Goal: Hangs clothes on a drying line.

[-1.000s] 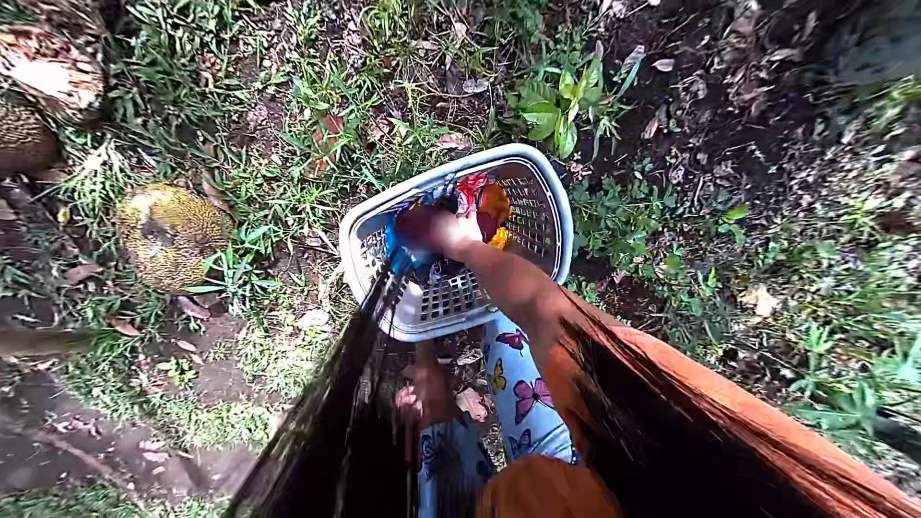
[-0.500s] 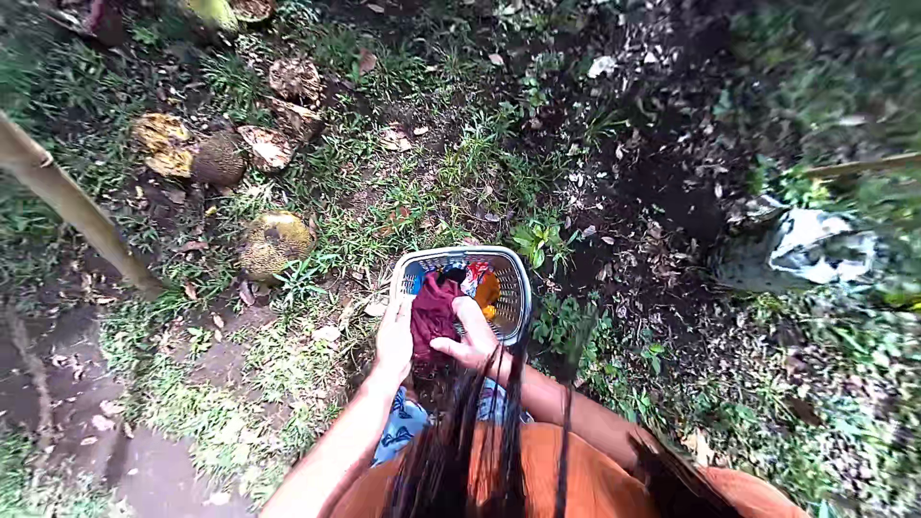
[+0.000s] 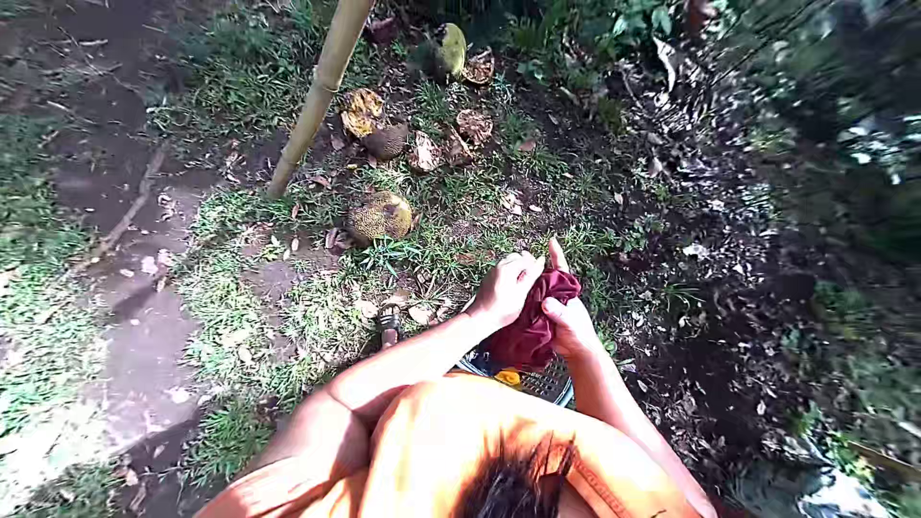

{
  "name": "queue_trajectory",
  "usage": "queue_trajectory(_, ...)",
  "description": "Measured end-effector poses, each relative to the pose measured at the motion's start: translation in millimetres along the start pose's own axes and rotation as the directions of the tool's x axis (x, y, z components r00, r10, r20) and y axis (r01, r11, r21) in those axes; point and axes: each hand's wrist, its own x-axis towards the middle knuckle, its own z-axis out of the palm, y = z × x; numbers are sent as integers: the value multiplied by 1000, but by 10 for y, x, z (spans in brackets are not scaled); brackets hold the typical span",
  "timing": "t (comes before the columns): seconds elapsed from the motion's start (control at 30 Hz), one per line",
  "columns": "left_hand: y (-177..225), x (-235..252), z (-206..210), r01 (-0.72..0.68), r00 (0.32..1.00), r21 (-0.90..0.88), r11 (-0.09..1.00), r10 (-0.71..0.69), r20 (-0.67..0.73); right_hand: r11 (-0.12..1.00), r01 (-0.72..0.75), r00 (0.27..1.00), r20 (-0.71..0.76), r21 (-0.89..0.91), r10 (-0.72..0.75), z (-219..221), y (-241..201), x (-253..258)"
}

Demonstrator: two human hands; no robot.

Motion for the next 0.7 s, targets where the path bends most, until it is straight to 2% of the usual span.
queue_trajectory(0.03,-65,115,-173,-140,983,161,977,157,-98,996,-18,1000,6,91,18,176,5,118)
queue_trajectory(0.07,-136,234,-374,-204,950,279,938,259,-177,991,-19,1000,0,136,19,358,19,263)
queue_trajectory(0.1,-204,322,-617,-193,933,335,922,279,-229,991,-8,1000,-18,131,10,545,44,434)
queue_trajectory(0.17,-370,393,-1152,-59,933,250,967,142,-331,999,33,998,-50,26,-32,908,58,833)
queue_trajectory(0.2,-478,380,-1414,55,929,127,990,-4,-371,997,62,997,-49,-39,-64,1095,32,1041)
queue_trajectory(0.23,-576,340,-1674,224,912,-38,974,-223,-344,990,105,994,-27,-97,-108,1297,-8,1229)
queue_trajectory(0.27,-658,300,-1933,414,863,-213,885,-456,-218,974,165,986,25,-155,-163,1516,-52,1398)
queue_trajectory(0.3,-724,252,-2169,582,777,-353,733,-629,-25,947,243,968,110,-212,-224,1755,-87,1537)
queue_trajectory(0.33,-803,195,-2325,676,699,-457,577,-699,152,909,326,937,217,-261,-273,2004,-110,1627)
queue_trajectory(0.37,-844,133,-2424,692,675,-560,455,-682,280,866,408,892,332,-291,-309,2249,-117,1673)
queue_trajectory(0.4,-833,76,-2506,630,725,-679,377,-598,341,818,493,829,443,-296,-340,2473,-107,1691)
queue_trajectory(0.43,-837,55,-2564,482,830,-816,318,-462,311,786,557,770,523,-269,-366,2656,-78,1694)
queue_trajectory(0.47,-930,113,-2589,317,925,-923,218,-286,250,787,572,742,554,-231,-377,2777,-33,1673)
queue_trajectory(0.5,-1014,229,-2619,175,978,-973,148,-144,154,817,546,755,534,-187,-382,2821,27,1631)
queue_trajectory(0.53,-1003,340,-2688,62,994,-994,88,-94,53,871,474,809,454,-128,-373,2798,99,1587)
queue_trajectory(0.57,-932,406,-2786,-13,990,-998,63,-138,-22,934,355,893,310,-38,-327,2731,172,1559)
queue_trajectory(0.6,-837,426,-2885,-44,974,-997,58,-218,-56,975,213,967,126,62,-220,2650,227,1559)
queue_trajectory(0.63,-751,401,-2973,-27,964,-994,108,-259,-54,988,67,997,-36,140,-62,2561,261,1608)
queue_trajectory(0.67,-691,332,-3036,26,972,-979,203,-233,-22,980,-67,989,-121,187,91,2457,296,1678)
queue_trajectory(0.7,-651,248,-3073,89,987,-933,349,-154,36,961,-188,968,-125,205,216,2337,348,1735)
